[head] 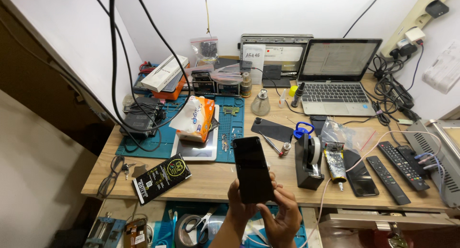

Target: The person holds a black smartphone and wipes its screen and edges with a white cloth. They rotate the device to clean different sides, including the back and frame, while working at a cluttered desk.

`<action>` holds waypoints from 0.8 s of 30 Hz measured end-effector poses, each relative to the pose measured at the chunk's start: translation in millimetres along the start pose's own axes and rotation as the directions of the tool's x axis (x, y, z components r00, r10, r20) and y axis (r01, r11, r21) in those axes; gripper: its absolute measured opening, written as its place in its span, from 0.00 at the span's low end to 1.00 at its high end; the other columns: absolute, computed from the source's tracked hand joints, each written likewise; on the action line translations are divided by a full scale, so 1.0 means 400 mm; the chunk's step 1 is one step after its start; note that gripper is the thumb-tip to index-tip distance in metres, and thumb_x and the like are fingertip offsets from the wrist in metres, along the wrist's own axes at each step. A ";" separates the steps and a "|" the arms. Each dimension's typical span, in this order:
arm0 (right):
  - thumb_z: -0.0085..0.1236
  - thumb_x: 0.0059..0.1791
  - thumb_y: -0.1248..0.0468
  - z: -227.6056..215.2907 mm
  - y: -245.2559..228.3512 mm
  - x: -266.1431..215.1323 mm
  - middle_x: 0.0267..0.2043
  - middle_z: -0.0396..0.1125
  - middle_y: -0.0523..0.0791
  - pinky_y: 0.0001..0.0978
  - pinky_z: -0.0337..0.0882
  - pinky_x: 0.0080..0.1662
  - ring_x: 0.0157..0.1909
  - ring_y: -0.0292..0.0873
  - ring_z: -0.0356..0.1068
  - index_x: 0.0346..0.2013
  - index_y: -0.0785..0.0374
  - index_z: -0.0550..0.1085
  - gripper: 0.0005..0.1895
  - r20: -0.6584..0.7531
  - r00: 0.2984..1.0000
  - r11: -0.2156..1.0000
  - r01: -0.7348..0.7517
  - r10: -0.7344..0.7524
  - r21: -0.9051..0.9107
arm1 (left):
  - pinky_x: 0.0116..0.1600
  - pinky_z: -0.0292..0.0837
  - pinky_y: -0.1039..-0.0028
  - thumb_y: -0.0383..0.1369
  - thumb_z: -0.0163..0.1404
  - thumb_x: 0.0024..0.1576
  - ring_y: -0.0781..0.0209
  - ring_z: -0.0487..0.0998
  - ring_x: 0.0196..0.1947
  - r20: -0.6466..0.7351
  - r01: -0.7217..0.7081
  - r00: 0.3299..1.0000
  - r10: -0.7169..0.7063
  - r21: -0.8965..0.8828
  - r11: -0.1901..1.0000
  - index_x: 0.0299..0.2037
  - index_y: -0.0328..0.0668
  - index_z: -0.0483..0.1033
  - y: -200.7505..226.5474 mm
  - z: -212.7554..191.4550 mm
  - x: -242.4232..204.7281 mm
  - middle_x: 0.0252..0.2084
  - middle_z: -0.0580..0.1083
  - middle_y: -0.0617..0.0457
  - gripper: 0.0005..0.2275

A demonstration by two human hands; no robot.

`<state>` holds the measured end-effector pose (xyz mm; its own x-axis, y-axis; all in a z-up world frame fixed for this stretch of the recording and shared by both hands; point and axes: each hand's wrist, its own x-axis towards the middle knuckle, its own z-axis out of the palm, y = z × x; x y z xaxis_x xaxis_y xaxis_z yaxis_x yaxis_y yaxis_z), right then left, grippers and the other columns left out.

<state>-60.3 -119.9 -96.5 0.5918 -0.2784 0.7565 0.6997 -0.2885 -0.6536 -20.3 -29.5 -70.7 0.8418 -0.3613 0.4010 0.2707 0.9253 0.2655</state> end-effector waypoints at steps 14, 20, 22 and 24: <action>0.62 0.37 0.62 -0.011 -0.051 0.045 0.35 0.68 0.52 0.35 0.74 0.47 0.39 0.46 0.72 0.36 0.66 0.68 0.18 0.050 0.987 0.979 0.156 -0.151 -0.128 | 0.59 0.59 0.68 0.52 0.48 0.47 0.58 0.69 0.44 0.076 0.060 0.996 -0.050 -0.126 0.990 0.55 0.32 0.58 -0.022 -0.051 -0.015 0.44 0.64 0.46 0.33; 0.63 0.37 0.61 -0.010 -0.053 0.043 0.35 0.68 0.52 0.33 0.73 0.46 0.39 0.46 0.72 0.36 0.66 0.69 0.18 0.045 0.989 0.981 0.142 -0.137 -0.131 | 0.57 0.60 0.71 0.52 0.48 0.47 0.59 0.69 0.44 0.072 0.067 0.996 -0.055 -0.187 0.980 0.55 0.33 0.58 -0.026 -0.036 -0.015 0.45 0.64 0.46 0.33; 0.63 0.37 0.61 -0.008 -0.059 0.049 0.36 0.68 0.52 0.33 0.73 0.46 0.39 0.46 0.72 0.36 0.66 0.69 0.19 0.049 0.990 0.981 0.141 -0.135 -0.133 | 0.57 0.59 0.71 0.52 0.49 0.47 0.60 0.69 0.43 0.043 0.071 0.997 -0.063 -0.213 0.975 0.54 0.33 0.59 -0.029 -0.032 -0.014 0.44 0.64 0.47 0.33; 0.63 0.37 0.62 -0.004 -0.069 0.060 0.36 0.68 0.52 0.31 0.73 0.44 0.39 0.45 0.72 0.36 0.67 0.68 0.18 0.053 0.987 0.975 0.156 -0.149 -0.160 | 0.53 0.63 0.73 0.53 0.48 0.46 0.61 0.69 0.41 -0.010 0.040 0.999 -0.043 -0.224 0.974 0.53 0.32 0.60 -0.032 -0.030 -0.011 0.43 0.65 0.47 0.33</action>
<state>-66.1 -120.0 -60.6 0.5009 -0.1836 0.8458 0.7101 -0.4715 -0.5229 -21.8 -38.4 -86.2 0.8338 -0.3999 0.3806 0.4020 0.9123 0.0779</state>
